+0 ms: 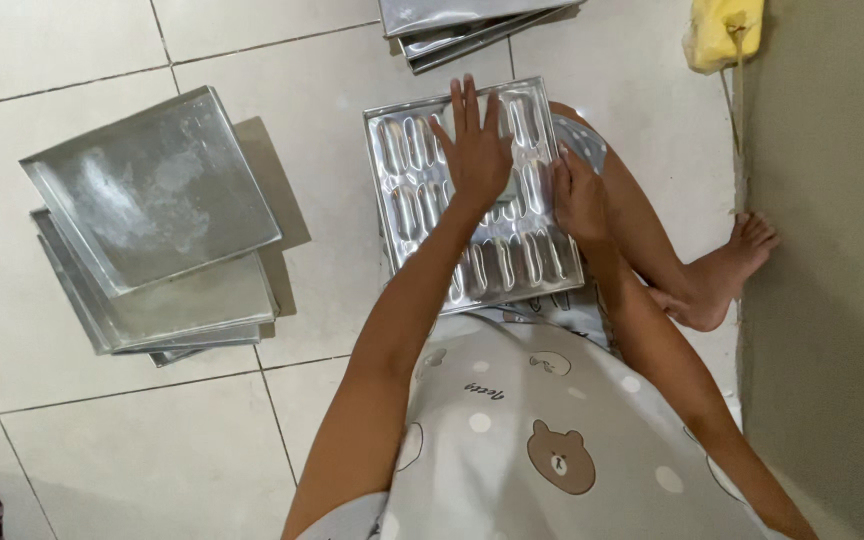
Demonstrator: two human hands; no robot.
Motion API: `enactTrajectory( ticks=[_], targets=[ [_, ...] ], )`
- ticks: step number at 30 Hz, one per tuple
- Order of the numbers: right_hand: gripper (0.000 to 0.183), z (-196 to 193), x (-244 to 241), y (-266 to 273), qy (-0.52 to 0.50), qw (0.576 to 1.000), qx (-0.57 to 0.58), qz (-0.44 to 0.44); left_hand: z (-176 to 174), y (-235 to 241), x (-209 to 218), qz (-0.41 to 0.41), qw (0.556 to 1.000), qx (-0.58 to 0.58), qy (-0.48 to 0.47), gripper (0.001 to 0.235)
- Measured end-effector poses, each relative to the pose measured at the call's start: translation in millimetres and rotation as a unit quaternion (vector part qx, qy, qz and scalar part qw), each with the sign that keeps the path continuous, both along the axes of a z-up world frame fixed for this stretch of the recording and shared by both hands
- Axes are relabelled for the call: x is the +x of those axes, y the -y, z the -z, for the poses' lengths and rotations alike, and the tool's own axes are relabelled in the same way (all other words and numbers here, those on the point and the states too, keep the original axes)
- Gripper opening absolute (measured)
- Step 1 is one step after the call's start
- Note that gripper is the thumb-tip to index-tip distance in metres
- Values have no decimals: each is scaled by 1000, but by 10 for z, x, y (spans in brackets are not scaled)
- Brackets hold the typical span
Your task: The person sits on the floor and wipes a metal tray with a cloth. They repeatedly rub the surface of the tray, focusing on the grooves, while other trays are stacked nearby.
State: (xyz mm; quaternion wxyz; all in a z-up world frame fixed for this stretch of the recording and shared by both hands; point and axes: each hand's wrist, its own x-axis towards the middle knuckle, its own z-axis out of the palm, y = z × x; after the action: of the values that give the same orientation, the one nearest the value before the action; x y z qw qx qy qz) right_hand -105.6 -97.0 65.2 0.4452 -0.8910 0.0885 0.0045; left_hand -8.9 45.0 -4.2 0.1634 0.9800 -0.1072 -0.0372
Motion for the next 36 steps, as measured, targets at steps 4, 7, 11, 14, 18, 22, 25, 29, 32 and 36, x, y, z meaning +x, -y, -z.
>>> enactTrajectory(
  ticks=[4,7,11,14,18,22,25,29,32,36],
  targets=[
    [48,4,-17,20,-12,1000,-22,-9,-17,-68,-142,-8,999,0,52,71],
    [41,66,-19,-1,-49,996,-56,38,-374,-195,-737,22,998,-46,-26,67],
    [43,225,-30,35,-50,997,-56,32,-345,-303,-1548,35,994,-55,91,67],
    [44,242,-15,58,-60,996,-54,29,-305,-344,-1571,36,990,-103,85,71],
    [45,154,13,27,-41,998,-42,28,-442,-284,-981,24,994,-105,4,76],
    [44,86,12,-17,-31,998,-43,22,-217,-271,-95,3,998,-60,-35,84],
    [46,73,-16,-4,-45,998,-41,22,-157,-267,183,-43,996,-71,-18,87],
    [45,44,-19,-27,-45,998,-34,30,-507,-351,-324,2,996,-46,-76,93],
    [43,114,-17,-12,-39,998,-25,43,-808,-478,-1028,32,993,-59,-99,91],
    [43,40,-21,-77,-42,998,-33,35,-724,-534,-1648,33,996,-66,-59,80]
  ],
)
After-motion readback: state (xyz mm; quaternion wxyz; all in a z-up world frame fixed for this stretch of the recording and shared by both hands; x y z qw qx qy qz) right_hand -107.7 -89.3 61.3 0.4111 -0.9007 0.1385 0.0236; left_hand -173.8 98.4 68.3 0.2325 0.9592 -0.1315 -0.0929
